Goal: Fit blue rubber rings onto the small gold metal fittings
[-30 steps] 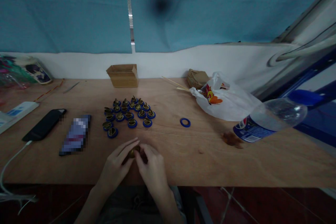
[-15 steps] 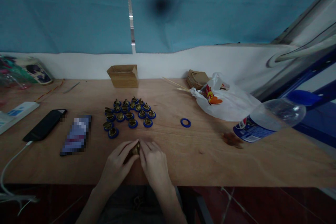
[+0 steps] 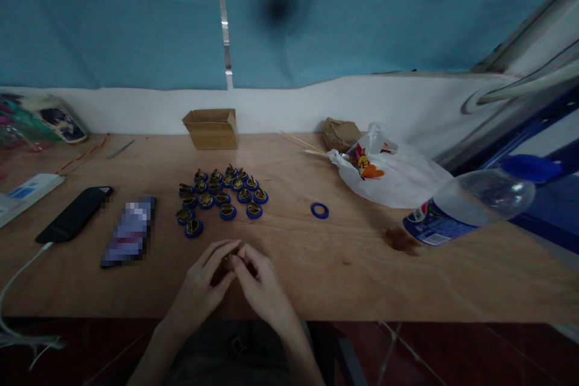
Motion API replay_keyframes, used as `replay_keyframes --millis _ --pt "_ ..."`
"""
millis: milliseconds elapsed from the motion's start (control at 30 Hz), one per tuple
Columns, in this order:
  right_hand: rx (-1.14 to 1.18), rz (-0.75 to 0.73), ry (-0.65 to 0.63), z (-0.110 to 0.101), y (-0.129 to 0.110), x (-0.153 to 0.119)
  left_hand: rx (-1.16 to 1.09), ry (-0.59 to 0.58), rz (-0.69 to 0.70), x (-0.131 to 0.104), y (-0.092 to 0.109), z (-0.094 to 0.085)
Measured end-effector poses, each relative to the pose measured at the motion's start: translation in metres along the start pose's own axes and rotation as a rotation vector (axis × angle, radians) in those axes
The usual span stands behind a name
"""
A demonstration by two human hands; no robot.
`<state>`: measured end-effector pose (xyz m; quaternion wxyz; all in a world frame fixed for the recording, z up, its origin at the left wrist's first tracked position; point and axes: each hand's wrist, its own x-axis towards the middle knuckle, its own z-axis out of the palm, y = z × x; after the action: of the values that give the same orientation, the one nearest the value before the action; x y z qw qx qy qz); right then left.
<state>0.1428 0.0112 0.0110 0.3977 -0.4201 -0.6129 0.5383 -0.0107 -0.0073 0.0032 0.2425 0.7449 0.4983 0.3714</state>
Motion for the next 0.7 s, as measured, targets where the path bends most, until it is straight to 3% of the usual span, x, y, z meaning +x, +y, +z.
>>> replay_keyframes --millis 167,233,400,533,633,700 --pt "-0.044 0.021 -0.191 -0.015 -0.013 -0.009 -0.016 -0.097 0.016 -0.001 -0.001 0.001" --pt "-0.121 0.004 -0.192 -0.018 -0.015 -0.011 0.000 -0.111 0.025 -0.002 0.000 0.000" --pt "-0.377 -0.047 -0.079 -0.008 -0.010 -0.010 0.040 -0.083 0.012 -0.003 -0.001 0.001" --pt "-0.392 -0.081 -0.020 0.001 -0.008 -0.011 0.044 -0.048 -0.006 -0.003 -0.004 0.003" --pt "-0.270 -0.045 0.142 -0.005 -0.008 -0.014 0.026 0.002 -0.052 -0.002 -0.006 0.004" --pt "-0.337 -0.015 0.293 -0.019 -0.006 -0.014 0.022 0.046 -0.123 -0.001 -0.007 0.004"
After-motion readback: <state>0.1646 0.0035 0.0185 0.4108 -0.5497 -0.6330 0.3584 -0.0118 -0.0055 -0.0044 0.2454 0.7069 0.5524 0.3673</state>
